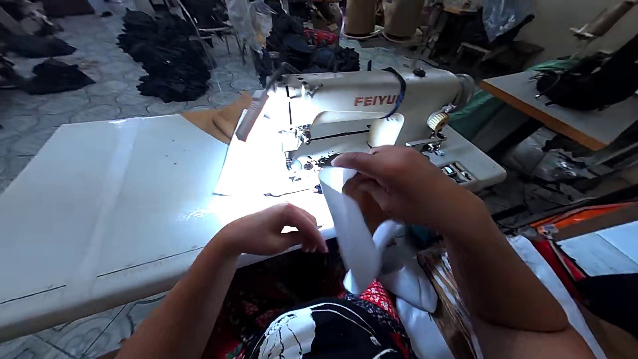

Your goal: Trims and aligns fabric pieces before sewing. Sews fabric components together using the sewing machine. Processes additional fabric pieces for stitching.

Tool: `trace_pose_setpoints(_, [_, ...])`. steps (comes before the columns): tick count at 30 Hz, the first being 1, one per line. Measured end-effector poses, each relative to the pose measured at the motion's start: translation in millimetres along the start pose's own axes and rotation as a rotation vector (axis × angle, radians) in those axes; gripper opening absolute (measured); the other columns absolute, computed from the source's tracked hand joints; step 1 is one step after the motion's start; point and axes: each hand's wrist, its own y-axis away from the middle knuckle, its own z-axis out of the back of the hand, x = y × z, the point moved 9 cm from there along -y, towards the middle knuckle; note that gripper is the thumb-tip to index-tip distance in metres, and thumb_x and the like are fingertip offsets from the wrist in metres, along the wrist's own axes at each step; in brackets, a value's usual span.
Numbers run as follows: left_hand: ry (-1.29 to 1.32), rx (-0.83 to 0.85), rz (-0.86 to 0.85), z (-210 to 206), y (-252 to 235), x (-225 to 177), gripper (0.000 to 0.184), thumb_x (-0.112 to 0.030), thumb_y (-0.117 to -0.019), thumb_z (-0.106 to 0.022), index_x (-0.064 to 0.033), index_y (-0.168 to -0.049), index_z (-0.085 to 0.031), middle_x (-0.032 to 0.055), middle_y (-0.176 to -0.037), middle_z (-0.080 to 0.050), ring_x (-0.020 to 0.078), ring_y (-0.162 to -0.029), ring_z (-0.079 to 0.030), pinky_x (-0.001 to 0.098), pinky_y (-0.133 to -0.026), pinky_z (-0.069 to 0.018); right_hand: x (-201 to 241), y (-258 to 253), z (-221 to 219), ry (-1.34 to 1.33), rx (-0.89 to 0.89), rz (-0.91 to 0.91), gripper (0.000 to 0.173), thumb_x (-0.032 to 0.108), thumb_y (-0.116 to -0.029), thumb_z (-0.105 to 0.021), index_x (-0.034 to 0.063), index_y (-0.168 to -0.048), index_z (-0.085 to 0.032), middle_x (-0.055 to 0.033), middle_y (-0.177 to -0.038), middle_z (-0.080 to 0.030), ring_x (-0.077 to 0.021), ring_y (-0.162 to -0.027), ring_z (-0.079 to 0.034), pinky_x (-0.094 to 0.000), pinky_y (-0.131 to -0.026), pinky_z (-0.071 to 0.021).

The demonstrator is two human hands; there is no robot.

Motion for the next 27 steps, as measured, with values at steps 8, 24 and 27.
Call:
trace_pose_setpoints(8, [-0.200,-0.553,0.002,63.0,43.2,-28.0,0.086,-0.044,-0.0893,-0.072,-0.0098,-0.158,-0.032,-0.0013,-0.158,-0.045,0.0116,-0.143,-0.045,0.0345,-0.116,-0.0430,53.2,-35.0,-24.6,-0.200,0.070,0.255,0.042,-0.003,-0.0871,-0.066,0.0056,-0.128,-0.070,-0.0046,-0.071,-0.067,-0.0158,-0.060,-0.062,-0.0319,-0.056,-0.0527])
trace_pose_setpoints(24, [-0.384,-0.536,0.017,39.6,105.7,-74.2,0.012,-0.023,-0.0969,-0.070,-0.0106,-0.097,-0.069,-0.0069,-0.085,-0.071,-0.0085,-0.083,-0.065,0.0101,-0.076,-0.0537,-12.4,-15.7,-108.0,-0.589,0.060,-0.051,0.030,0.014,-0.1042,-0.051,0.0016,-0.127,-0.067,-0.0083,-0.109,-0.074,-0.0097,-0.102,-0.070,-0.0283,-0.093,-0.0559])
trace_pose_setpoints(27, [-0.368,-0.896,0.154,83.9,145.8,-62.2,0.007,-0.023,-0.0925,-0.073,-0.0255,-0.099,-0.073,-0.0200,-0.086,-0.072,-0.0096,-0.078,-0.066,0.0123,-0.071,-0.0569,-79.3,19.6,-151.7,-0.239,0.028,-0.357,0.030,0.021,-0.1013,-0.057,0.0010,-0.116,-0.075,-0.0188,-0.114,-0.073,-0.0321,-0.112,-0.068,-0.0506,-0.101,-0.0511])
